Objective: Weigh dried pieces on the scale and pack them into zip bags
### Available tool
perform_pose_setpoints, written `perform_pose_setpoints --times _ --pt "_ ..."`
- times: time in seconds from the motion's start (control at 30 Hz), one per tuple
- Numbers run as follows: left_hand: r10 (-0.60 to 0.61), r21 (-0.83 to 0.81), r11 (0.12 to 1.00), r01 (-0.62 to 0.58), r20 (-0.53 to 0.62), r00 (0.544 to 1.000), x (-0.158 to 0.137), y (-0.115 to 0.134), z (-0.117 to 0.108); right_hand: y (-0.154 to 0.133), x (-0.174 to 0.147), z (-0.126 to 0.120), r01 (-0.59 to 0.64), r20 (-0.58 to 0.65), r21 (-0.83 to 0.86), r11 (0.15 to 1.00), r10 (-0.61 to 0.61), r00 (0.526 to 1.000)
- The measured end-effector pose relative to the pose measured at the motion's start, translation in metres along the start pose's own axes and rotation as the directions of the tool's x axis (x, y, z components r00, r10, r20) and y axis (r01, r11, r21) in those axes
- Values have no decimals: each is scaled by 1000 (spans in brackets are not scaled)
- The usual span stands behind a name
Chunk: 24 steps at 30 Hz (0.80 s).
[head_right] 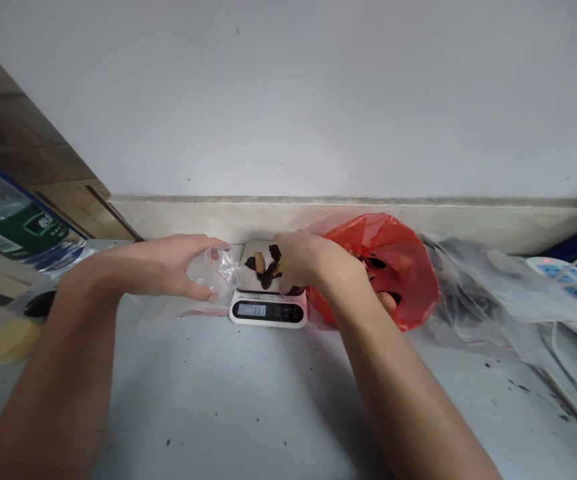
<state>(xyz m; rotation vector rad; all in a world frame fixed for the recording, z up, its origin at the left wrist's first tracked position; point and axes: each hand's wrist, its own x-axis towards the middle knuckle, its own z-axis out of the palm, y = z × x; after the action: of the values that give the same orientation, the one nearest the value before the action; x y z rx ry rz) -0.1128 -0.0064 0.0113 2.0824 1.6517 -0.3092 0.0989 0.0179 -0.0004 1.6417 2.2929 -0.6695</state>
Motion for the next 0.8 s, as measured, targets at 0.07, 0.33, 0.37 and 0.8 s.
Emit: perform_pose_setpoints --times 0.07,0.33,0.37,0.8 --pt "5 -2 1000 -5 4 1000 0 0 0 1 4 1 2 45 15 1000 -3 999" --pt "31 11 999 -32 10 999 1 2 -1 8 11 1 -108 7 80 991 108 994" --pt "39 10 999 -39 10 999 1 2 0 9 12 1 -107 -11 92 990 108 994" --pt "74 -25 997 -74 14 997 6 3 2 23 4 -9 -7 -96 190 982 26 995"
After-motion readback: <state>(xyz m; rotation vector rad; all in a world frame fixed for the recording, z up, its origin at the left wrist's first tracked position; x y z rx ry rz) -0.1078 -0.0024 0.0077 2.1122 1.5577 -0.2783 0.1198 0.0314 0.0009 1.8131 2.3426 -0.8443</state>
